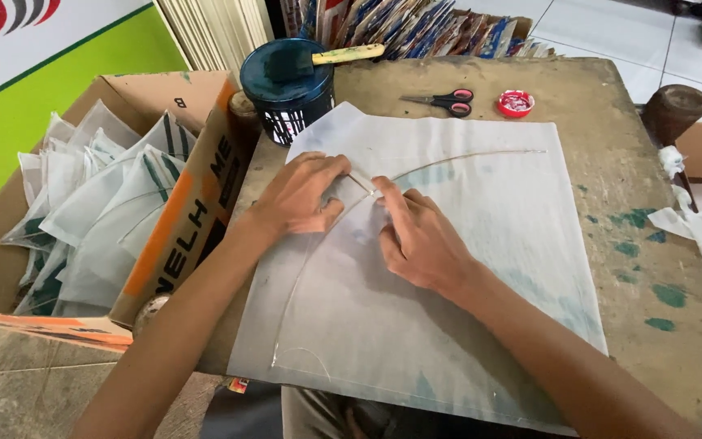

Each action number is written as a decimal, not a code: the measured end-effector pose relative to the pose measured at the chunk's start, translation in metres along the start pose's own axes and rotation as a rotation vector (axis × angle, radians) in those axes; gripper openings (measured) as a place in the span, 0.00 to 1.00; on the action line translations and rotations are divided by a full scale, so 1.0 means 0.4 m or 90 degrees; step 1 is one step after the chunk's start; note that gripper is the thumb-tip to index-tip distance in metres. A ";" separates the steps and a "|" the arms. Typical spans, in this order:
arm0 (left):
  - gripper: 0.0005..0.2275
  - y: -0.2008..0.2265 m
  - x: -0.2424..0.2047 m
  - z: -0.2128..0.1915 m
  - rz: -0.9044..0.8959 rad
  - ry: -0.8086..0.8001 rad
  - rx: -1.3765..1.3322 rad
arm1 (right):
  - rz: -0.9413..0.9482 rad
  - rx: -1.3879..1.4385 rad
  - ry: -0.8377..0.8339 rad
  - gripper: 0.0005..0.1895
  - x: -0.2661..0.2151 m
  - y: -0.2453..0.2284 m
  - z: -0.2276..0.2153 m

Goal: Gluing a bamboo frame onto kite paper to assemble a kite.

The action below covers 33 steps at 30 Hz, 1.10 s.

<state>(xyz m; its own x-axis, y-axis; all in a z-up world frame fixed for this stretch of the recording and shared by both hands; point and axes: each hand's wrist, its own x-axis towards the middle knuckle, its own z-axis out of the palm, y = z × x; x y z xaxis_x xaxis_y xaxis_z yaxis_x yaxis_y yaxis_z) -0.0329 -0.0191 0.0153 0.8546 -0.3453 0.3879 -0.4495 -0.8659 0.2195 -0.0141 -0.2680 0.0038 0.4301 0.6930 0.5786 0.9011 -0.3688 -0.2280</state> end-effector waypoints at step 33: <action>0.13 0.043 0.013 0.016 0.003 0.014 0.221 | -0.005 -0.043 -0.046 0.38 -0.004 -0.010 -0.011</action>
<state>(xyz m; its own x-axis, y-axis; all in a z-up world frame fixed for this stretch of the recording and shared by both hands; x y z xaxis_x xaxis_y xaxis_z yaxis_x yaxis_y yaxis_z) -0.0344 -0.0383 0.0154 0.8457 -0.3445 0.4075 -0.3341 -0.9373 -0.0990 -0.0186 -0.2704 0.0075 0.4276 0.7385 0.5214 0.8999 -0.4022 -0.1683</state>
